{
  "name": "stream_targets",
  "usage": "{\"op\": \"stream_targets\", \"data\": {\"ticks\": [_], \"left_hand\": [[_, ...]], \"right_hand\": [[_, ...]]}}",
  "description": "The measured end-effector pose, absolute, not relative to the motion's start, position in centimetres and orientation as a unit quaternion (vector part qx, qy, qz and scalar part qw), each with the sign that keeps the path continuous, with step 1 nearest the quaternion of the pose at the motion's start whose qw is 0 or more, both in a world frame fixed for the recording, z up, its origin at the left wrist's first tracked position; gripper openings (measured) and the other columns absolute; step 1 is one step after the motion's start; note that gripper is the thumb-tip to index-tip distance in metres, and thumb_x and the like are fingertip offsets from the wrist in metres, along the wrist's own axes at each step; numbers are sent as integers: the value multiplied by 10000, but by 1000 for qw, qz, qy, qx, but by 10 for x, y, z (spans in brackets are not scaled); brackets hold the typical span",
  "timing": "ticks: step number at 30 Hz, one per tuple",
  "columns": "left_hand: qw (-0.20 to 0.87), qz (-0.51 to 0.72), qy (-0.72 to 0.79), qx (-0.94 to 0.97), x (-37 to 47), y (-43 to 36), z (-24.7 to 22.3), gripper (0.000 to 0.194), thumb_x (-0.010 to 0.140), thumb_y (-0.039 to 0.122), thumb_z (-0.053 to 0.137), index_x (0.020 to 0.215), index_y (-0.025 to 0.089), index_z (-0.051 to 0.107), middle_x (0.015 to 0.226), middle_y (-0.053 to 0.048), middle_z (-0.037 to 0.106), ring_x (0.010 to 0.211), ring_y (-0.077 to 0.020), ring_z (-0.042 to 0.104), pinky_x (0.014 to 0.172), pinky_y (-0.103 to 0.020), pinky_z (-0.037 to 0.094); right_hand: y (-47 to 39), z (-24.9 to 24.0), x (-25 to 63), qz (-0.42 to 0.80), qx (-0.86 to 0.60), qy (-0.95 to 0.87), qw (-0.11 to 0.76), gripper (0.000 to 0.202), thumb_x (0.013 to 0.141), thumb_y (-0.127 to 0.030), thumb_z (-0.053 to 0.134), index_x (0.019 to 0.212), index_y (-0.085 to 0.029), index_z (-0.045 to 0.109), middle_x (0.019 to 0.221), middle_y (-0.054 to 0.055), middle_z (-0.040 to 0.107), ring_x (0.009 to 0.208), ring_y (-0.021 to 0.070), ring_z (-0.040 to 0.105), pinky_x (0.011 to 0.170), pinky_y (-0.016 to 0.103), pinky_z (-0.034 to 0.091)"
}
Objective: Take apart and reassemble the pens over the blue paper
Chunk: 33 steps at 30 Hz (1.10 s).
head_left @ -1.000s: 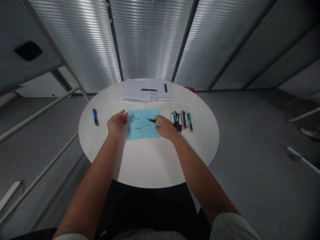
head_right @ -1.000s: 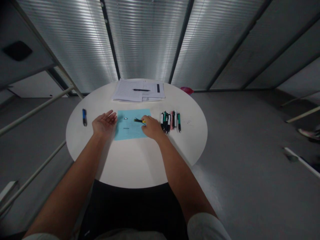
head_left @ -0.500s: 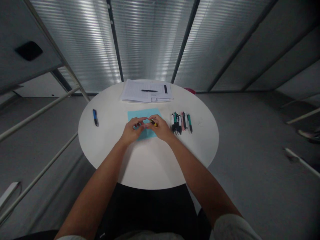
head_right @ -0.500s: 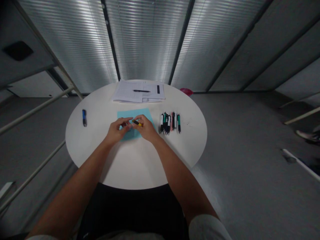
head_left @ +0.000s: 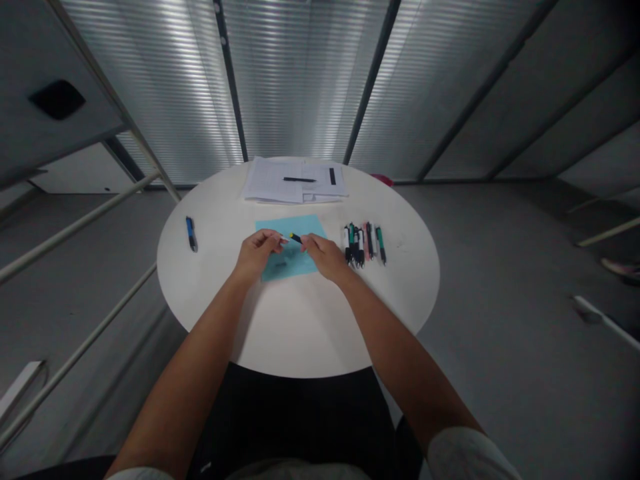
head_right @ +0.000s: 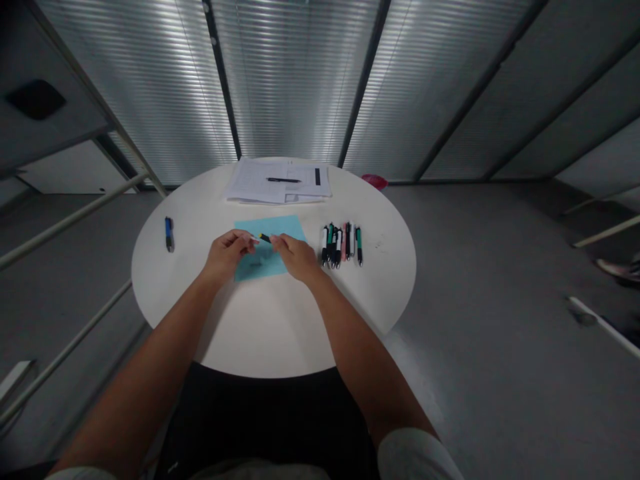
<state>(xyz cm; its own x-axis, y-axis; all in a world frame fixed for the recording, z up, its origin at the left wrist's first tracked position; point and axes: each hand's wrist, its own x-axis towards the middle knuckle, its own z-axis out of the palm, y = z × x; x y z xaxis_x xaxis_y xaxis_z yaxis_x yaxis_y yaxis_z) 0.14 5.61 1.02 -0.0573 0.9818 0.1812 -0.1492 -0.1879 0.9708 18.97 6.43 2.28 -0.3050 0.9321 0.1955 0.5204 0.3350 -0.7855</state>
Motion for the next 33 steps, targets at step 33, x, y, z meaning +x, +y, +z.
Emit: {"op": "stream_targets", "data": {"ticks": [33], "left_hand": [[471, 550, 438, 533, 0, 52, 12, 528, 635, 211, 789, 1152, 202, 686, 854, -37, 714, 656, -127, 560, 681, -272, 422]], "right_hand": [[65, 15, 186, 303, -437, -766, 361, 308, 951, -475, 416, 935, -211, 574, 693, -28, 583, 643, 124, 532, 645, 242, 384]]}}
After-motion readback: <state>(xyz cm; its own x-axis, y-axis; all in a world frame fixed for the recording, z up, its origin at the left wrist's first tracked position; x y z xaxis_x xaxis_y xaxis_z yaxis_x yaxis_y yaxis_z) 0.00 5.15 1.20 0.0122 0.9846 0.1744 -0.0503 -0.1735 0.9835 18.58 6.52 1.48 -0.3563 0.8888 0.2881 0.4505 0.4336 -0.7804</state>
